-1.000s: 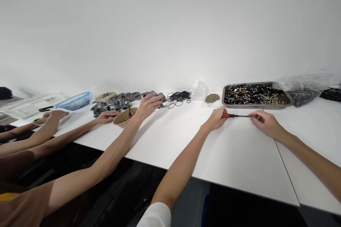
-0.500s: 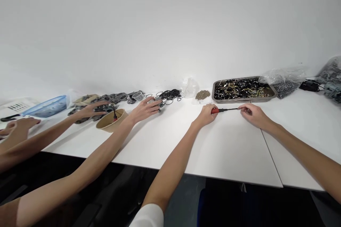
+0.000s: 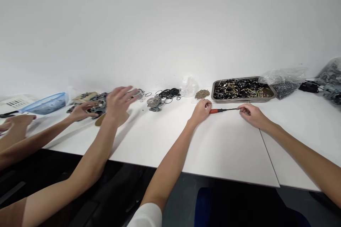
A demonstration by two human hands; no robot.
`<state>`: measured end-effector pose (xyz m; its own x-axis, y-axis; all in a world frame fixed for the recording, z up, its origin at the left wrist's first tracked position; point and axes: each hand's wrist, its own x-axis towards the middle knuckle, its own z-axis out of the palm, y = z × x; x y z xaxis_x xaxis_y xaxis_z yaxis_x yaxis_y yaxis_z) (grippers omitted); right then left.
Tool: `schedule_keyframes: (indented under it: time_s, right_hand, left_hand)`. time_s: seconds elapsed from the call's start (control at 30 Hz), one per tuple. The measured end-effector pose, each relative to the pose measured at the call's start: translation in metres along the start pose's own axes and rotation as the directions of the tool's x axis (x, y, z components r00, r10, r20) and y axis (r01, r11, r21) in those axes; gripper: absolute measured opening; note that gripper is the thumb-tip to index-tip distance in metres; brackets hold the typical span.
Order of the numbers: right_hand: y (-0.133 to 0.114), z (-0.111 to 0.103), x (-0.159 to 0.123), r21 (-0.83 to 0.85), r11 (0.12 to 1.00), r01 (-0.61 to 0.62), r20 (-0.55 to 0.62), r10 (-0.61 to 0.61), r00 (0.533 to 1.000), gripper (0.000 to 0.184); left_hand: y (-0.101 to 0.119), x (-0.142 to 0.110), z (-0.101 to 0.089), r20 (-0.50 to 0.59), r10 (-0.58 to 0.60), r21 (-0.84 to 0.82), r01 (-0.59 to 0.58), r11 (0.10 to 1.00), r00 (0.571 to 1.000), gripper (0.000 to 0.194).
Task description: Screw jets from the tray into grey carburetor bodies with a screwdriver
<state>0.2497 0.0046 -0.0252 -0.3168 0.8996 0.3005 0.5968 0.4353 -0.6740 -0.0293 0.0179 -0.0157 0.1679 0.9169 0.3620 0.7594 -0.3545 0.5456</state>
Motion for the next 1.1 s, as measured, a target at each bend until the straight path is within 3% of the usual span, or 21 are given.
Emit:
schedule_keyframes:
  time_s: [0.13, 0.2, 0.27, 0.37, 0.47, 0.6, 0.77, 0.83, 0.9, 0.97, 1.07, 1.1]
  right_hand:
    - [0.006, 0.004, 0.004, 0.033, 0.999, -0.015, -0.019, 0.016, 1.000, 0.027]
    - [0.008, 0.006, 0.007, 0.050, 0.998, -0.025, -0.022, 0.026, 0.999, 0.028]
    - [0.010, 0.008, 0.008, 0.054, 0.998, -0.020, -0.016, 0.021, 1.000, 0.028]
    - [0.012, 0.009, 0.009, 0.053, 0.999, 0.008, -0.014, -0.007, 1.000, 0.026]
    - [0.014, 0.011, 0.009, 0.056, 0.998, 0.028, -0.017, -0.027, 0.999, 0.025]
    - [0.015, 0.014, 0.010, 0.060, 0.998, 0.037, 0.001, -0.037, 0.999, 0.024]
    - [0.012, 0.016, 0.011, 0.073, 0.997, 0.024, 0.007, -0.025, 1.000, 0.021]
    - [0.011, 0.018, 0.011, 0.088, 0.996, 0.020, 0.003, -0.021, 1.000, 0.019]
    - [0.009, 0.019, 0.011, 0.108, 0.994, 0.014, 0.000, -0.014, 1.000, 0.018]
    - [0.009, 0.018, 0.011, 0.129, 0.992, 0.001, -0.002, 0.000, 1.000, 0.018]
    - [0.011, 0.015, 0.014, 0.194, 0.980, -0.043, 0.005, 0.043, 0.999, 0.019]
    - [0.012, 0.012, 0.015, 0.273, 0.958, -0.082, 0.001, 0.084, 0.996, 0.020]
  left_hand:
    - [-0.016, 0.009, -0.030, -0.210, -0.098, 0.099, 0.121, 0.988, 0.973, 0.021]
    - [-0.031, 0.013, -0.057, -0.326, -0.137, 0.166, 0.200, 0.966, 0.935, 0.026]
    - [-0.052, 0.014, -0.087, -0.417, -0.146, 0.378, 0.317, 0.870, 0.897, 0.035]
    - [-0.088, 0.007, -0.125, -0.445, -0.263, 0.521, 0.486, 0.701, 0.856, 0.052]
    - [-0.114, -0.008, -0.143, -0.307, -0.406, 0.573, 0.508, 0.644, 0.861, 0.041]
    - [-0.121, -0.032, -0.146, -0.375, -0.365, 0.537, 0.521, 0.664, 0.852, 0.024]
    - [-0.112, -0.050, -0.148, -0.590, -0.374, 0.228, 0.592, 0.773, 0.716, 0.036]
    - [-0.104, -0.045, -0.150, -0.609, -0.373, 0.156, 0.567, 0.808, 0.700, 0.038]
    - [-0.091, -0.033, -0.148, -0.598, -0.359, 0.090, 0.505, 0.858, 0.717, 0.036]
    - [-0.071, -0.017, -0.137, -0.539, -0.333, 0.071, 0.436, 0.897, 0.773, 0.033]
    - [-0.028, 0.001, -0.098, -0.421, -0.325, -0.017, 0.350, 0.936, 0.847, 0.034]
    - [-0.011, 0.002, -0.079, -0.329, -0.361, -0.135, 0.334, 0.933, 0.873, 0.033]
